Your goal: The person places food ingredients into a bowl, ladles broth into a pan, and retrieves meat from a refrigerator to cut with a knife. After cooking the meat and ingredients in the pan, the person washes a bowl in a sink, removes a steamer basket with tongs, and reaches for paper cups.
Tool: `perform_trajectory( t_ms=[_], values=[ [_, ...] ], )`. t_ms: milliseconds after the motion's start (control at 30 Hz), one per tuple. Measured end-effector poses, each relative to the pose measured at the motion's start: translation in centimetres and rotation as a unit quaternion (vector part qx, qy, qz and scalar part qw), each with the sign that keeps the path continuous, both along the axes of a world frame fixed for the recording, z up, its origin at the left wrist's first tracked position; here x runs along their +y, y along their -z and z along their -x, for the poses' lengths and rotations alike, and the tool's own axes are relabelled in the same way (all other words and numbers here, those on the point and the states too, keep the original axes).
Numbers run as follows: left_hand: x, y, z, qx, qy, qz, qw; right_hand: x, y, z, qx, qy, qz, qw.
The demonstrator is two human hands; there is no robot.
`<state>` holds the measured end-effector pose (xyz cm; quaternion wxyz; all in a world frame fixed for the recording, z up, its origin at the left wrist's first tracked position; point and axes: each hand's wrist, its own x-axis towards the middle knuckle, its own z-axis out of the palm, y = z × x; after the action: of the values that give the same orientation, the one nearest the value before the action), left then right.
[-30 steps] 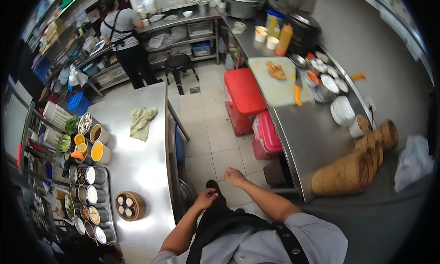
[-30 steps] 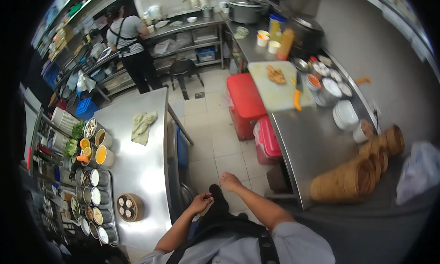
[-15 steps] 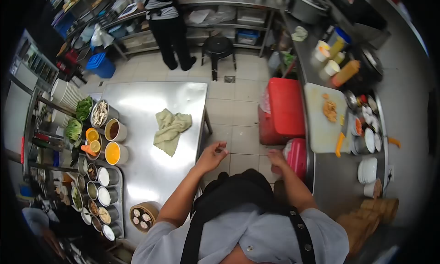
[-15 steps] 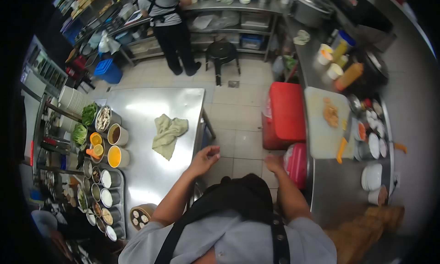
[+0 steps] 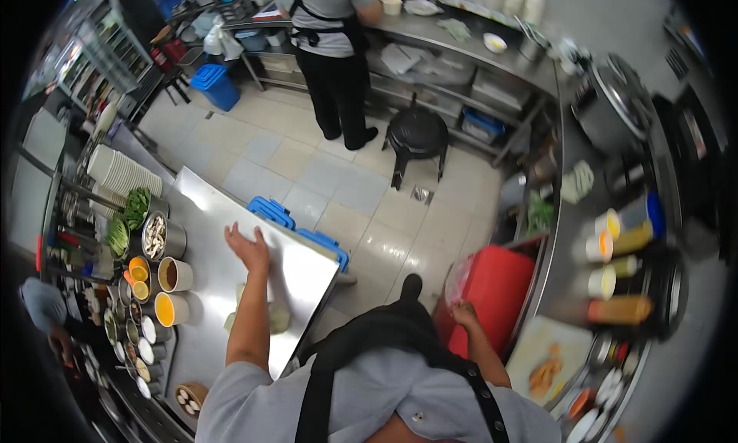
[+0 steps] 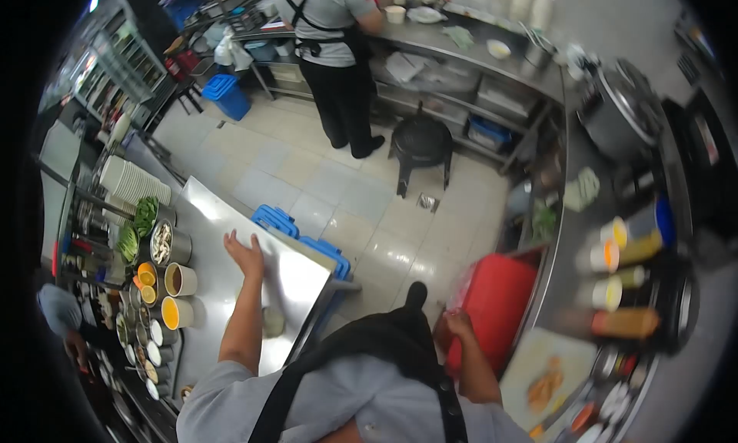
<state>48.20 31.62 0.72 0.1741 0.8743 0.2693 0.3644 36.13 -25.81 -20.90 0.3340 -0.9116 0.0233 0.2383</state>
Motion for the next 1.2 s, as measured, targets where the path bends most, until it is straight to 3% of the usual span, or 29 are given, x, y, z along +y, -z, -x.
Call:
perform_trajectory(
  t_ms=[100, 200, 267, 333, 433, 600, 733, 867, 1033, 1200],
  values=[
    [-0.1, 0.7, -1.8, 0.013, -0.075, -0.022, 0.997, -5.4, 0.7, -12.2, -0.117, -0.082, -0.032, 0.989],
    [-0.4, -0.3, -1.2, 0.095, -0.065, -0.091, 0.989, -3.6, -4.7, -26.6, -0.046, 0.011, 0.02, 0.999],
    [-1.0, -0.8, -1.7, 0.125, -0.106, -0.04, 0.986, 2.0, -13.3, -33.8, -0.079, -0.033, 0.01, 0.996],
    [-1.1, -1.1, -2.2, 0.141, -0.126, -0.032, 0.981, 6.9, -14.6, -40.7, -0.12, -0.125, -0.013, 0.985],
    [-1.0, -1.8, -2.6, 0.191, -0.137, -0.018, 0.972, 19.0, -22.2, -45.5, -0.14, -0.243, -0.053, 0.958],
    [0.2, -1.8, -2.7, 0.215, -0.137, 0.036, 0.966, 34.2, -18.8, -52.0, -0.077, -0.404, -0.115, 0.904],
    [0.9, -2.5, -3.0, 0.225, -0.152, 0.068, 0.96, 41.7, -16.5, -55.7, 0.075, -0.48, -0.008, 0.874],
    [1.4, -3.1, -3.5, 0.241, -0.167, 0.109, 0.95, 49.0, -14.3, -60.1, 0.053, -0.599, -0.029, 0.798],
    [2.0, -1.7, -4.3, 0.15, -0.343, 0.05, 0.926, 62.1, -13.4, -62.4, 0.001, -0.625, -0.089, 0.776],
    [2.4, -1.7, -5.6, 0.15, -0.476, 0.027, 0.866, 78.5, -17.7, -60.7, -0.016, -0.654, -0.223, 0.723]
  ],
)
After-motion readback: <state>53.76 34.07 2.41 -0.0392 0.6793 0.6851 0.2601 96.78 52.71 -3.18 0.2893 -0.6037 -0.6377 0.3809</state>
